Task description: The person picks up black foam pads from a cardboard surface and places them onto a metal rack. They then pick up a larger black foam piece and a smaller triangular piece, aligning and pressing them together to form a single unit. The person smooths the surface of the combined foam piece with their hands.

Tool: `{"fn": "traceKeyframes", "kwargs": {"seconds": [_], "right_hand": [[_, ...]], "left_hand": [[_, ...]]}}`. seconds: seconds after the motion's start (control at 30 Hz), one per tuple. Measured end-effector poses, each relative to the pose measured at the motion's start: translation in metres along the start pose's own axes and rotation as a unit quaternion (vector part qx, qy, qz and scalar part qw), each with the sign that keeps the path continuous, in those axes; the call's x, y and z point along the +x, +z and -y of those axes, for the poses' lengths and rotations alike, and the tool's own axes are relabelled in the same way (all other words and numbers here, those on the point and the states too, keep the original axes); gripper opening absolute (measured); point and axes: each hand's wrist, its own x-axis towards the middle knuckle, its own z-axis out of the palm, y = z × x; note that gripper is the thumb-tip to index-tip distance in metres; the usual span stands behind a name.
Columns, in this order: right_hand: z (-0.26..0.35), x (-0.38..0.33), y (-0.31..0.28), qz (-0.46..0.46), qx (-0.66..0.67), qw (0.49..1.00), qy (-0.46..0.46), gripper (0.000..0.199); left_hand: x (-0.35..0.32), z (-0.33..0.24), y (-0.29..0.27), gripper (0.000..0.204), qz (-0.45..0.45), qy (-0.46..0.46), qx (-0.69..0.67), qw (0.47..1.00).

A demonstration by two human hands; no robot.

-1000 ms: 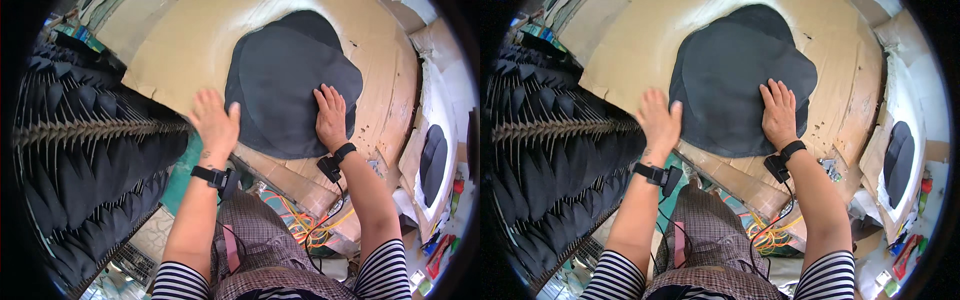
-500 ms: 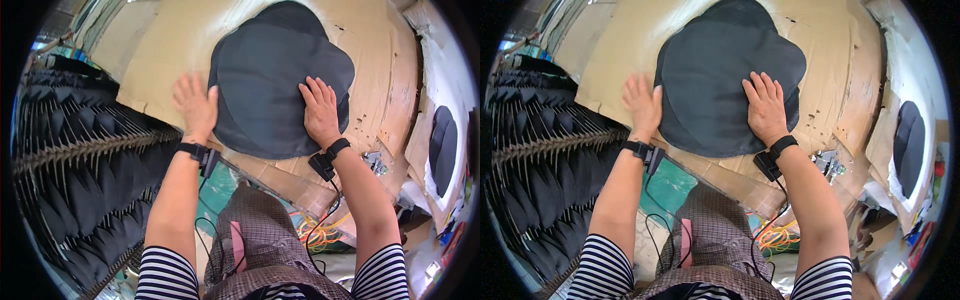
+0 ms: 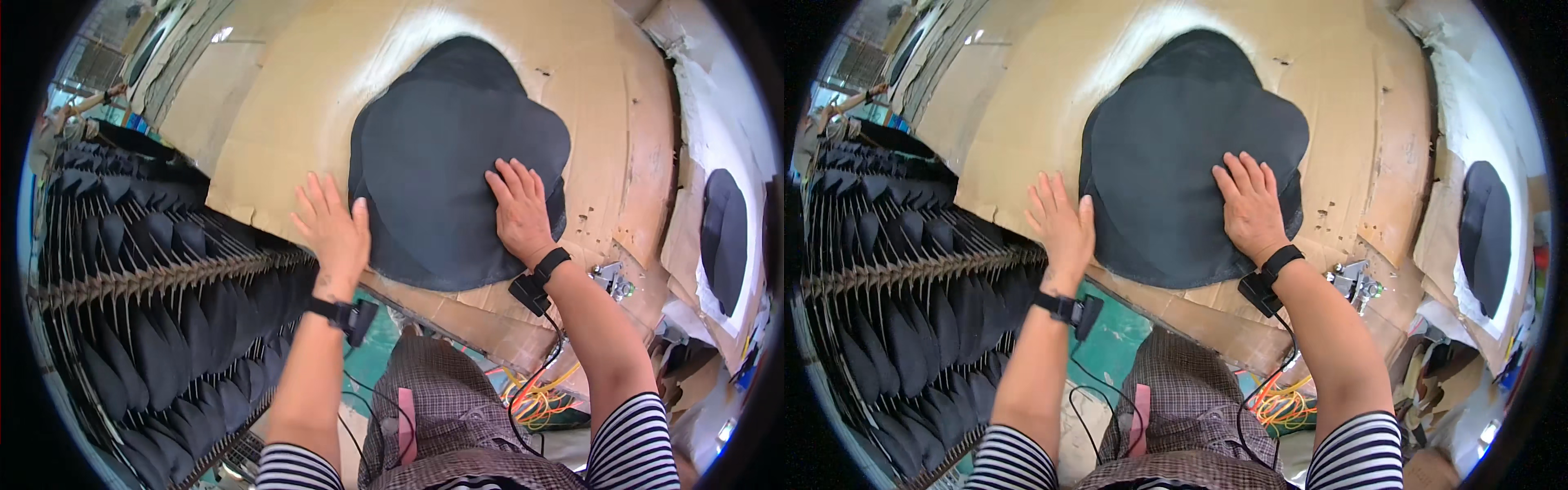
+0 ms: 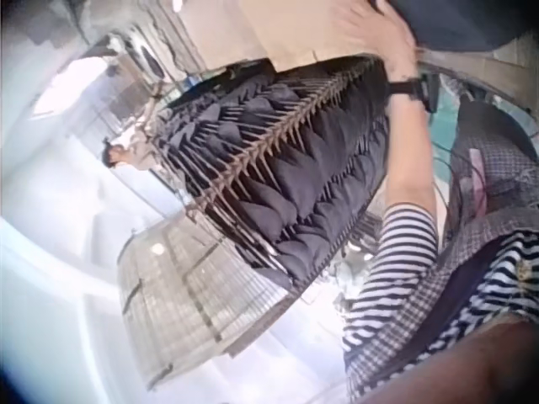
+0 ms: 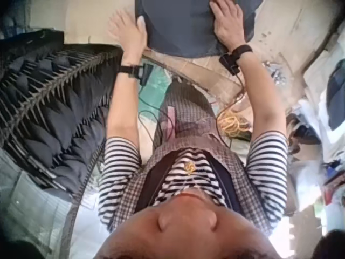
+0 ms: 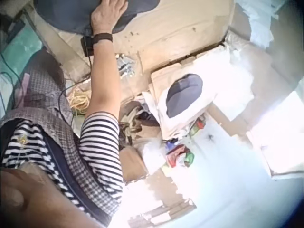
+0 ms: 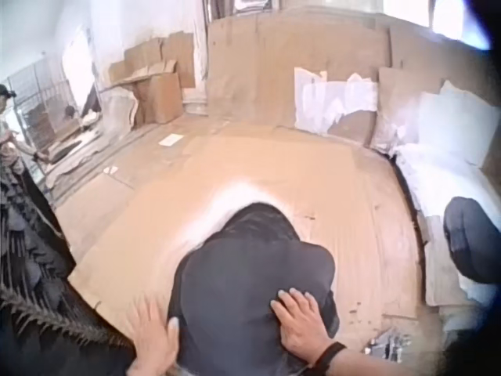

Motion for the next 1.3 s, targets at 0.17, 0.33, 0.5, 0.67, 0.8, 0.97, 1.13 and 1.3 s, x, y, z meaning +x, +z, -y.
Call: {"fn": "traceKeyframes", "kwargs": {"seconds": [0.17,0.33,0.5,0.67,0.8,0.97,1.13,1.3], "right_hand": [[0.067,0.034,0.005,-0.047,0.157,0.986,0.025,0.041],[0.076,0.025,0.036,-0.131,0.185,0.974,0.022,0.040],[-0.051,-0.016,-0.010,-0.063,-0.019,0.997,0.043,0.046],[0.019,0.029,-0.031,-0.073,0.044,0.995,-0.050,0.054],[0.043,0.020,0.023,-0.036,0.092,0.991,-0.086,0.050],[-0.044,-0.005,-0.020,0.023,-0.052,0.996,-0.073,0.051],[0.013,0.027,-0.026,-0.028,0.001,0.996,-0.083,0.047],[0.024,0.009,0.008,0.001,0.043,0.995,-0.085,0.048]], "left_hand": [[-0.006,-0.073,0.035,0.062,0.024,0.079,-0.052,0.995],[-0.012,-0.072,0.038,0.058,0.028,0.094,-0.041,0.994],[-0.010,-0.070,0.035,0.056,0.026,0.085,-0.046,0.995],[-0.009,-0.069,0.038,0.056,0.035,0.079,-0.034,0.996],[-0.008,-0.071,0.042,0.056,0.022,0.091,-0.044,0.995],[-0.011,-0.071,0.034,0.055,0.013,0.080,-0.053,0.995],[-0.009,-0.073,0.037,0.056,0.014,0.072,-0.060,0.995],[-0.010,-0.074,0.030,0.054,0.006,0.091,-0.066,0.994]]}}
